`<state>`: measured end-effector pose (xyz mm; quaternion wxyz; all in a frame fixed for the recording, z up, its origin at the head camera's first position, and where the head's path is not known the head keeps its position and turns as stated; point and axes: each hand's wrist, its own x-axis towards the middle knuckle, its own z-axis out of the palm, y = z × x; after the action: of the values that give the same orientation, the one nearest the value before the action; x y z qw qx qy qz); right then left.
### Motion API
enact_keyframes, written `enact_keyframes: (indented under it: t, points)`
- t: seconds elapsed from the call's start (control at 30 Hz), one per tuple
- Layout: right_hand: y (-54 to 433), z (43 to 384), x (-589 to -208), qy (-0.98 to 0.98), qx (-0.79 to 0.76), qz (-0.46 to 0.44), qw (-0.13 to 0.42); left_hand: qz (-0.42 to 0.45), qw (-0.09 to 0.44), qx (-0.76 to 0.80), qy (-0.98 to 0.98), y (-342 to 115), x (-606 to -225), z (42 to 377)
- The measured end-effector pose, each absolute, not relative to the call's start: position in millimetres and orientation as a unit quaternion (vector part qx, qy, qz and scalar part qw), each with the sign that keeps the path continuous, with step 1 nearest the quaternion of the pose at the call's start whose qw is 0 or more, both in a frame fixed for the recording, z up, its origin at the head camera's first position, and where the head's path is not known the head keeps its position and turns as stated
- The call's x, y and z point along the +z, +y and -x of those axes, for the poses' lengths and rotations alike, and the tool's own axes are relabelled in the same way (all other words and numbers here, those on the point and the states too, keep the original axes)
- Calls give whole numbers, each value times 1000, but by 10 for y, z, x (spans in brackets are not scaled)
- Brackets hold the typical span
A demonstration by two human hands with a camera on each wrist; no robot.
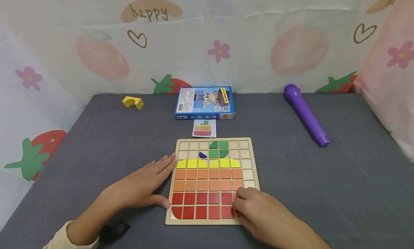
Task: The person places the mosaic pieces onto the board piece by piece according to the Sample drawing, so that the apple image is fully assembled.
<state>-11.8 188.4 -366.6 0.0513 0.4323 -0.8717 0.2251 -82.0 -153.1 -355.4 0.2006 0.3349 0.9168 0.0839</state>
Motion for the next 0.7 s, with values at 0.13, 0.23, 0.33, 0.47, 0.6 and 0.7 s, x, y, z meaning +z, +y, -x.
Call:
enact_keyframes:
  t: [0.13, 0.23, 0.33, 0.47, 0.6, 0.7]
  points:
    - [1880, 118, -3678, -868, 233, -438, 36, -333, 202, 84, 917, -1536, -3553, 822]
    - [1893, 143, -3692, -860, 248, -445, 13, -330, 201, 83, 918, -1548, -3550, 824]
    - [1900, 179, -3706, -859, 248, -447, 14, -331, 199, 85, 918, -1557, -3550, 823]
    - [1912, 197, -3702, -865, 237, -441, 21, -335, 202, 90, 916, -1553, -3555, 823]
    - [1915, 190, -3673, -875, 233, -424, 16, -332, 206, 89, 916, -1542, -3540, 823]
    - [1925, 202, -3644, -888, 237, -394, 3, -330, 208, 87, 917, -1537, -3524, 822]
